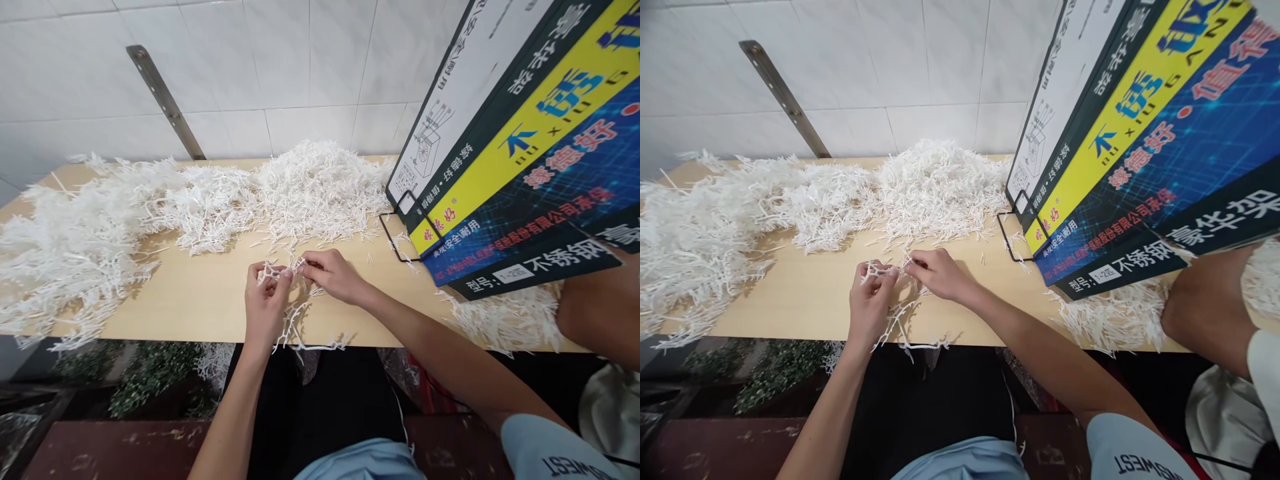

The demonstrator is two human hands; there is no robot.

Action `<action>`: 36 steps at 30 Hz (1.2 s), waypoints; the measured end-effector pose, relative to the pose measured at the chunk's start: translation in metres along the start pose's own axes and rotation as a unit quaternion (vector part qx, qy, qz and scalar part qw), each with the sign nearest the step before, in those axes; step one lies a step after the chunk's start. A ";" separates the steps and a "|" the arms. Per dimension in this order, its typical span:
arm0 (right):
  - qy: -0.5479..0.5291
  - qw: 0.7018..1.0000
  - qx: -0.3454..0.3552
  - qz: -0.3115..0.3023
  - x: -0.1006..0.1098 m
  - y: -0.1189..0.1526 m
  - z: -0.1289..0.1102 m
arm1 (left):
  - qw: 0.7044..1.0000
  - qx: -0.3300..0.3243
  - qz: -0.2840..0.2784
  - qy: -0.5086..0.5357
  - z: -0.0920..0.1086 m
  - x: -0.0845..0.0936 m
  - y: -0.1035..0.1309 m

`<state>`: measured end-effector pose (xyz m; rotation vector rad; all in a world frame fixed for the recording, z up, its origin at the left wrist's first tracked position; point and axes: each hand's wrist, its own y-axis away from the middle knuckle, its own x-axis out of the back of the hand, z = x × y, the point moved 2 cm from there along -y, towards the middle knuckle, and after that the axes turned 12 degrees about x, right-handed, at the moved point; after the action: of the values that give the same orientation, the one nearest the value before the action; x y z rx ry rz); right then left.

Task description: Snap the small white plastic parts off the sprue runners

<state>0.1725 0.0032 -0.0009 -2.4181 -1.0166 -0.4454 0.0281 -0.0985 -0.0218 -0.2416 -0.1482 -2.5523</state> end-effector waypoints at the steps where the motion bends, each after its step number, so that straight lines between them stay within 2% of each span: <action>1: 0.020 1.000 0.003 -0.007 0.003 0.000 0.001 | 1.000 -0.004 -0.013 -0.004 0.000 -0.001 0.000; 5: 0.055 0.996 0.031 -0.059 0.010 0.000 0.002 | 0.997 -0.003 -0.071 -0.026 -0.003 -0.003 -0.001; 8: 0.062 0.992 0.063 -0.093 0.009 0.000 0.002 | 0.997 0.004 -0.055 -0.049 -0.007 -0.002 -0.001; 10: 0.056 0.993 0.065 -0.079 0.007 0.001 0.003 | 0.997 0.005 -0.053 -0.061 -0.009 -0.002 -0.002; 14: -0.054 0.998 0.009 -0.010 0.004 0.003 0.018 | 0.994 -0.003 -0.070 -0.081 -0.012 -0.003 -0.007; 17: -0.184 0.974 -0.053 0.122 0.007 0.002 0.032 | 0.992 -0.006 -0.084 -0.094 -0.016 -0.001 -0.008; 19: -0.213 0.957 -0.070 0.186 0.009 0.000 0.035 | 0.993 0.001 -0.075 -0.087 -0.017 0.001 -0.006; 20: -0.203 0.960 -0.063 0.184 0.009 -0.001 0.034 | 0.995 0.007 -0.065 -0.076 -0.016 0.002 -0.005; 25: -0.068 0.996 0.013 0.056 0.000 0.002 0.015 | 0.998 0.011 -0.042 -0.053 -0.011 0.000 -0.002; 28: -0.034 0.999 0.013 0.034 -0.002 0.004 0.016 | 0.997 0.011 -0.036 -0.073 -0.010 -0.003 -0.003; 30: -0.059 0.996 0.002 0.072 0.001 0.002 0.023 | 0.996 0.011 -0.038 -0.085 -0.012 -0.003 -0.004; 34: -0.147 0.954 -0.053 0.256 0.011 -0.001 0.039 | 0.997 0.015 -0.039 -0.069 -0.015 -0.001 -0.004; 36: -0.122 0.957 -0.038 0.259 0.012 -0.003 0.036 | 0.998 0.023 -0.018 -0.059 -0.015 0.000 -0.003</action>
<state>0.1824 0.0311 -0.0246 -2.7239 -0.4200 -0.0012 0.0241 -0.0987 -0.0367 -0.3758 -0.2574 -2.5667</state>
